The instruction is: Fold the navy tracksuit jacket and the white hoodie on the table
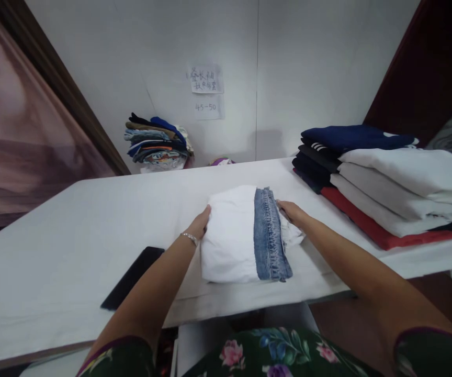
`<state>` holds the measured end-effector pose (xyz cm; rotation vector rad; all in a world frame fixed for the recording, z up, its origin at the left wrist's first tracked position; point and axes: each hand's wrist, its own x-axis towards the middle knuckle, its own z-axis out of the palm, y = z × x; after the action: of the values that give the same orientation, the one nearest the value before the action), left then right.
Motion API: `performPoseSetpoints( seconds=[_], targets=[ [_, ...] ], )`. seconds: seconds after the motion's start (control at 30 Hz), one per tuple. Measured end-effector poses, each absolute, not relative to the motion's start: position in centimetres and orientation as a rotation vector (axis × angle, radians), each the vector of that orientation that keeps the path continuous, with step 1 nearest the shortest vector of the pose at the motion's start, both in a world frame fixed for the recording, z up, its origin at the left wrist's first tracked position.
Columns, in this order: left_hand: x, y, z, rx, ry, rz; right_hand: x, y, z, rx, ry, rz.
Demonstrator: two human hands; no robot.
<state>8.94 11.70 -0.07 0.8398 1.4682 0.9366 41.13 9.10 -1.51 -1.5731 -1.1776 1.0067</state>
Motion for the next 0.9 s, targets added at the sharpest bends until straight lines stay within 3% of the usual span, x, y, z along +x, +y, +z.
performPoseSetpoints(
  seconds=[0.2, 0.33, 0.47, 0.57, 0.7, 0.8, 0.9],
  targets=[
    [7.5, 10.0, 0.1, 1.233, 1.670, 0.899, 42.4, 6.1, 0.2, -1.625, -1.302, 0.704],
    [6.7, 6.7, -0.2, 1.664, 1.800, 0.852, 41.4, 3.1, 1.5, -1.610, -1.437, 0.881],
    [6.5, 1.5, -0.3, 2.382, 1.494, 0.879, 40.4, 0.0, 2.6, -1.579, -1.597, 0.918],
    [6.9, -2.0, -0.2, 2.852, 1.110, 0.689, 40.3, -2.1, 2.6, -1.603, -1.637, 0.899],
    [7.8, -3.8, -0.5, 3.064, 1.005, 0.471, 39.8, -4.7, 1.1, -1.558, -1.593, 1.211],
    [8.4, -3.3, -0.8, 3.020, 1.090, 0.524, 39.0, -6.1, -0.1, -1.367, -1.488, 1.489],
    [8.7, -2.3, -0.6, 2.868, 1.096, 0.665, 38.5, -6.4, 0.0, -1.211, -1.355, 1.523]
  ],
)
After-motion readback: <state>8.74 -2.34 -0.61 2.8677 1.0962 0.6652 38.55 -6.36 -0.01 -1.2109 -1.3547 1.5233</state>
